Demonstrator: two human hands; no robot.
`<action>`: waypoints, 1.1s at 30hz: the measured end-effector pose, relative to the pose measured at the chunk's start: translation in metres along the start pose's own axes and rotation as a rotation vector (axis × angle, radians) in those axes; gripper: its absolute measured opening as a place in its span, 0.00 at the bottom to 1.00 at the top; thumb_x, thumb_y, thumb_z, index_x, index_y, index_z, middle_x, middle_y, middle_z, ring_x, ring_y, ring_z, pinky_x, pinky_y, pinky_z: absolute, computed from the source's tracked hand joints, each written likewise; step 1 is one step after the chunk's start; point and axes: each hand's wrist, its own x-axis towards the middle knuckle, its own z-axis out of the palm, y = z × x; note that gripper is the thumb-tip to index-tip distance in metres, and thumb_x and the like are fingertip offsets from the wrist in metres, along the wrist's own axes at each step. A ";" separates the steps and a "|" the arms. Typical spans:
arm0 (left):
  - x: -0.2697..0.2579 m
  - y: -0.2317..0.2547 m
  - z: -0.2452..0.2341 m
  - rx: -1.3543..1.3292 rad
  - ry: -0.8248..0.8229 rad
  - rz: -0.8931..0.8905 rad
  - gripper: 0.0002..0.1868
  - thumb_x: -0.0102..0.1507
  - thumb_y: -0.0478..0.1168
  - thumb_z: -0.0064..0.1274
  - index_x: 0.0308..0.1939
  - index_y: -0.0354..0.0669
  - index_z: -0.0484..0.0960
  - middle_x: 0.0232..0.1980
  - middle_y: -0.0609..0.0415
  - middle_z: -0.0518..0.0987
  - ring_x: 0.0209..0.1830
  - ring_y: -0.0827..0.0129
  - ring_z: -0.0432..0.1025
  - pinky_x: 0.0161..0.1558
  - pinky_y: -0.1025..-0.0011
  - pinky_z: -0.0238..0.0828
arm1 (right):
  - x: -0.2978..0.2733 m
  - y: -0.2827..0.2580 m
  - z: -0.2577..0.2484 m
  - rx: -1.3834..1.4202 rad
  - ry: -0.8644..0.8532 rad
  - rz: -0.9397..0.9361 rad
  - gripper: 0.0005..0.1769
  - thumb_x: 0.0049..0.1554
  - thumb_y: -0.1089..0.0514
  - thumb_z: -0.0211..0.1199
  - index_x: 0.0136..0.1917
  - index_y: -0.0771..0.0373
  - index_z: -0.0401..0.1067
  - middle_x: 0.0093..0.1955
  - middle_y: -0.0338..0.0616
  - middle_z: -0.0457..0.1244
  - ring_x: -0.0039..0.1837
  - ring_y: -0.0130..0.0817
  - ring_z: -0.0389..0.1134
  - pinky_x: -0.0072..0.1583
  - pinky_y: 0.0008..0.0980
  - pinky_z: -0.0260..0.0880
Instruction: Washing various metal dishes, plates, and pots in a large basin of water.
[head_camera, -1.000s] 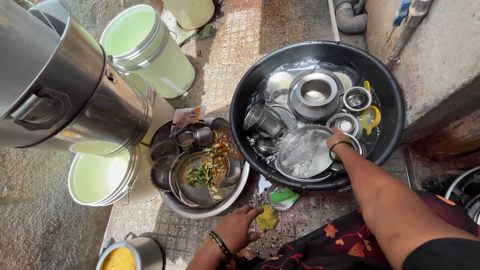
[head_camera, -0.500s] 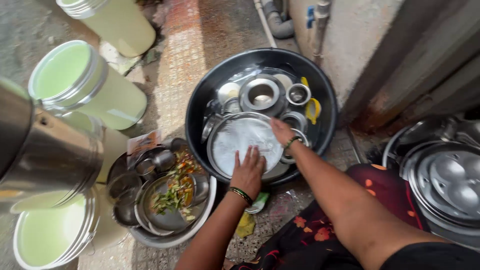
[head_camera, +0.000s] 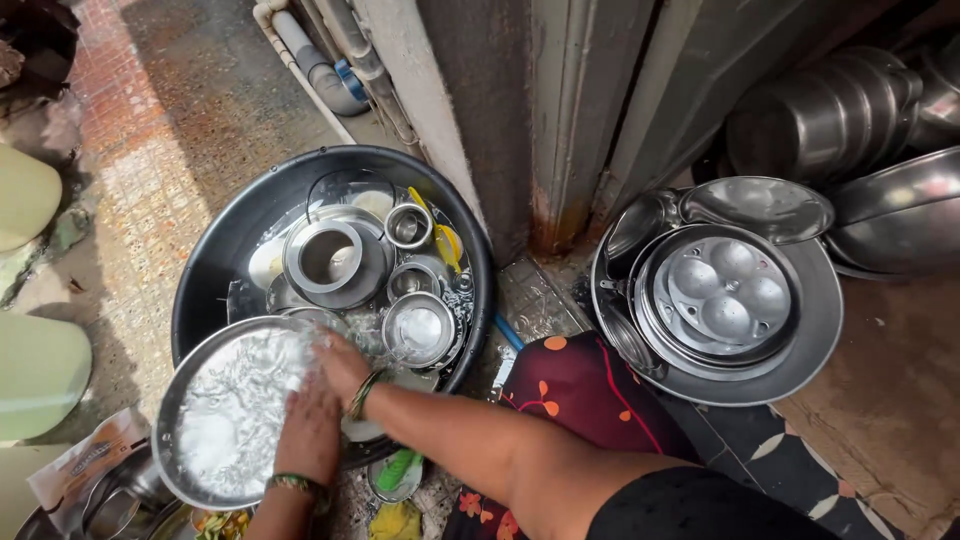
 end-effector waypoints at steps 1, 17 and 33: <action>-0.002 0.001 -0.001 -0.027 -0.051 -0.079 0.32 0.61 0.34 0.40 0.72 0.38 0.61 0.80 0.42 0.54 0.82 0.54 0.46 0.78 0.56 0.38 | 0.011 0.030 -0.005 -0.144 0.086 -0.056 0.29 0.65 0.61 0.50 0.79 0.53 0.59 0.67 0.42 0.62 0.65 0.31 0.64 0.62 0.31 0.68; -0.007 0.022 -0.062 -0.183 0.013 -0.174 0.33 0.61 0.33 0.41 0.71 0.27 0.61 0.75 0.33 0.63 0.78 0.49 0.56 0.78 0.55 0.43 | -0.003 0.000 -0.013 0.105 -0.190 0.066 0.34 0.67 0.66 0.50 0.85 0.56 0.59 0.66 0.51 0.63 0.61 0.38 0.68 0.62 0.39 0.69; -0.016 0.007 -0.053 -0.171 -0.254 -0.194 0.31 0.64 0.31 0.33 0.73 0.41 0.64 0.76 0.42 0.66 0.76 0.51 0.62 0.74 0.62 0.56 | -0.030 -0.026 0.059 -0.083 0.022 0.006 0.28 0.67 0.58 0.56 0.80 0.56 0.63 0.71 0.44 0.62 0.66 0.28 0.65 0.65 0.27 0.68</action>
